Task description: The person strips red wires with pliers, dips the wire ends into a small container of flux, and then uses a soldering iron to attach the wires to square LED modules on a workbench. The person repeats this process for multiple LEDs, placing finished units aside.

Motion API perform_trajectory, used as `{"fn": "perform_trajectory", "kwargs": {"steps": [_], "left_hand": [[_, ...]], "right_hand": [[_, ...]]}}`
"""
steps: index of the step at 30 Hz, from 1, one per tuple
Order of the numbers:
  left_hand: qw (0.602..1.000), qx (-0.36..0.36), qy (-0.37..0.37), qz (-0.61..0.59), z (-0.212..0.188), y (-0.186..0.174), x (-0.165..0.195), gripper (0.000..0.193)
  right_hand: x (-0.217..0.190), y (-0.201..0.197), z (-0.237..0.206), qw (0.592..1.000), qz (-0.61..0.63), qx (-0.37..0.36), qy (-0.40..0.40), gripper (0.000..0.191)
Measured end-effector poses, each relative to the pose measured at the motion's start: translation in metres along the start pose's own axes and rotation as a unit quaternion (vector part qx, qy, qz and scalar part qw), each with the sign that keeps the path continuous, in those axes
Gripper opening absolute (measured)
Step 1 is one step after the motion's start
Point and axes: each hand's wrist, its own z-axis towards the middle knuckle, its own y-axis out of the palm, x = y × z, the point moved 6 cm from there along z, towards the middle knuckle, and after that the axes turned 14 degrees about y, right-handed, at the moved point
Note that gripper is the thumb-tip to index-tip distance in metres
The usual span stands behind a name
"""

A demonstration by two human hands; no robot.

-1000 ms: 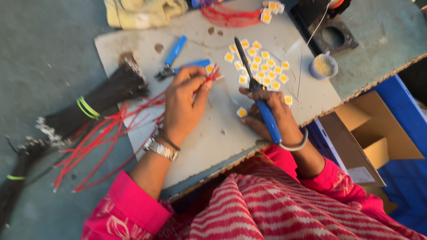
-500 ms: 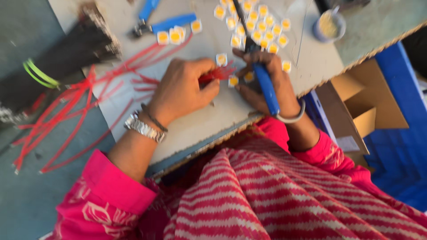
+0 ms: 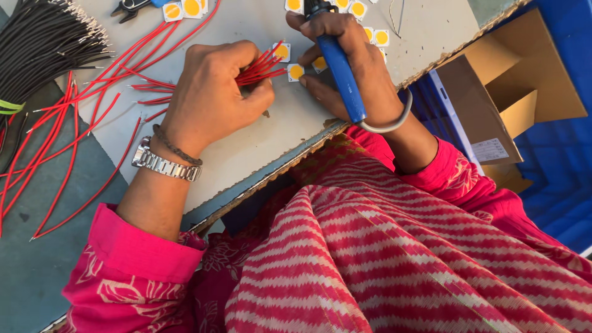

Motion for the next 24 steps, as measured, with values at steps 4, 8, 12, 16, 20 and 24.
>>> {"fn": "perform_trajectory", "kwargs": {"steps": [4, 8, 12, 16, 20, 24], "left_hand": [[1.000, -0.014, 0.007, 0.027, -0.001, 0.002, -0.002, 0.019], [1.000, -0.014, -0.008, -0.008, -0.003, 0.005, -0.005, 0.017], [0.999, -0.003, 0.013, -0.044, -0.004, 0.007, -0.002, 0.014], [0.999, -0.012, 0.024, -0.023, -0.003, 0.008, -0.001, 0.012], [0.999, -0.034, 0.014, -0.018, -0.002, 0.009, -0.002, 0.011], [0.999, -0.028, 0.030, -0.007, -0.003, 0.009, -0.003, 0.011]], "right_hand": [[0.004, -0.001, -0.002, 1.000, -0.006, 0.004, 0.001, 0.063], [0.007, -0.001, -0.003, 1.000, 0.004, 0.003, 0.003, 0.063], [0.009, 0.000, -0.001, 1.000, 0.016, -0.002, 0.004, 0.064], [0.010, 0.002, 0.000, 1.000, 0.019, -0.007, -0.004, 0.065], [0.014, 0.004, -0.001, 1.000, 0.022, -0.013, -0.001, 0.065], [0.014, 0.005, -0.002, 1.000, 0.018, -0.015, 0.000, 0.064]]}}
